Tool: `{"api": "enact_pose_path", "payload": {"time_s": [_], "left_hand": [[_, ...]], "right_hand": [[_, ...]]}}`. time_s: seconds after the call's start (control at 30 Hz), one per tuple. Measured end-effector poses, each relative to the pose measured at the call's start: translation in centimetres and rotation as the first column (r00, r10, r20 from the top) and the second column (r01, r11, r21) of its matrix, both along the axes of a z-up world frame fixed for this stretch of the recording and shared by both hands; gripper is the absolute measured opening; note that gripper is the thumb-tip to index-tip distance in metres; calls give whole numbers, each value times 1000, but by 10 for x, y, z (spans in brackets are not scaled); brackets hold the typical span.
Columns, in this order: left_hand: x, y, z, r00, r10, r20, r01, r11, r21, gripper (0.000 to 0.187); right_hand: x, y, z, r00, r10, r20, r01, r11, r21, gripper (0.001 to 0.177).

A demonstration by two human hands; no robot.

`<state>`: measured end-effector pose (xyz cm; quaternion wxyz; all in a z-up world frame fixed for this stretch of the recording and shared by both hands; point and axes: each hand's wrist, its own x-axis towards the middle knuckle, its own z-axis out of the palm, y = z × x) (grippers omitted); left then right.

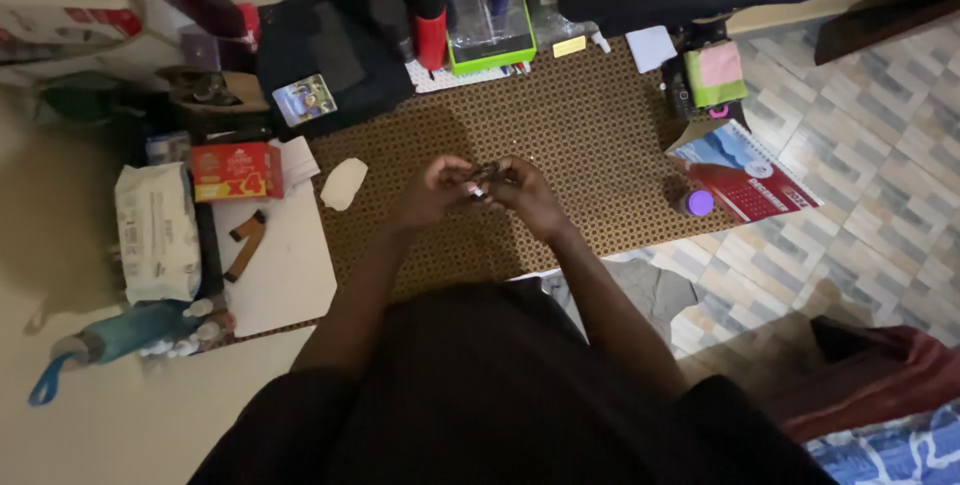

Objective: The person organizes various items on a desk, including papers, small containers, and a case.

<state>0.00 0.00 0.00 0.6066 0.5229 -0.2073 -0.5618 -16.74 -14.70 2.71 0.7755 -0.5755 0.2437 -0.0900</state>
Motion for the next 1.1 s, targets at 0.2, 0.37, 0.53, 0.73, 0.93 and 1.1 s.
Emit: {"api": "enact_pose_path", "payload": {"time_s": [0.2, 0.37, 0.53, 0.73, 0.93, 1.1], "left_hand": [[-21, -23, -21, 998, 50, 30, -50, 999, 0, 40], [-23, -47, -42, 962, 142, 232, -146, 989, 2, 37], [-20, -70, -80, 978, 176, -109, -179, 984, -22, 47], [-20, -54, -113, 938, 147, -313, -210, 961, -178, 45], [-16, -44, -97, 890, 168, -423, -249, 958, -144, 35], [-16, -38, -117, 851, 246, -463, -295, 955, -34, 38]], "right_hand": [[-8, -11, -7, 992, -128, 0, 128, 990, -55, 13], [-29, -54, -8, 990, 134, 32, -127, 978, -167, 13], [-34, -112, -35, 997, 31, -65, -36, 997, -72, 12], [-53, -256, -280, 941, -338, 14, 316, 863, -394, 26], [13, -266, -178, 761, -649, -14, 625, 727, 285, 7], [26, -274, -204, 777, -627, -58, 581, 750, -316, 18]]}}
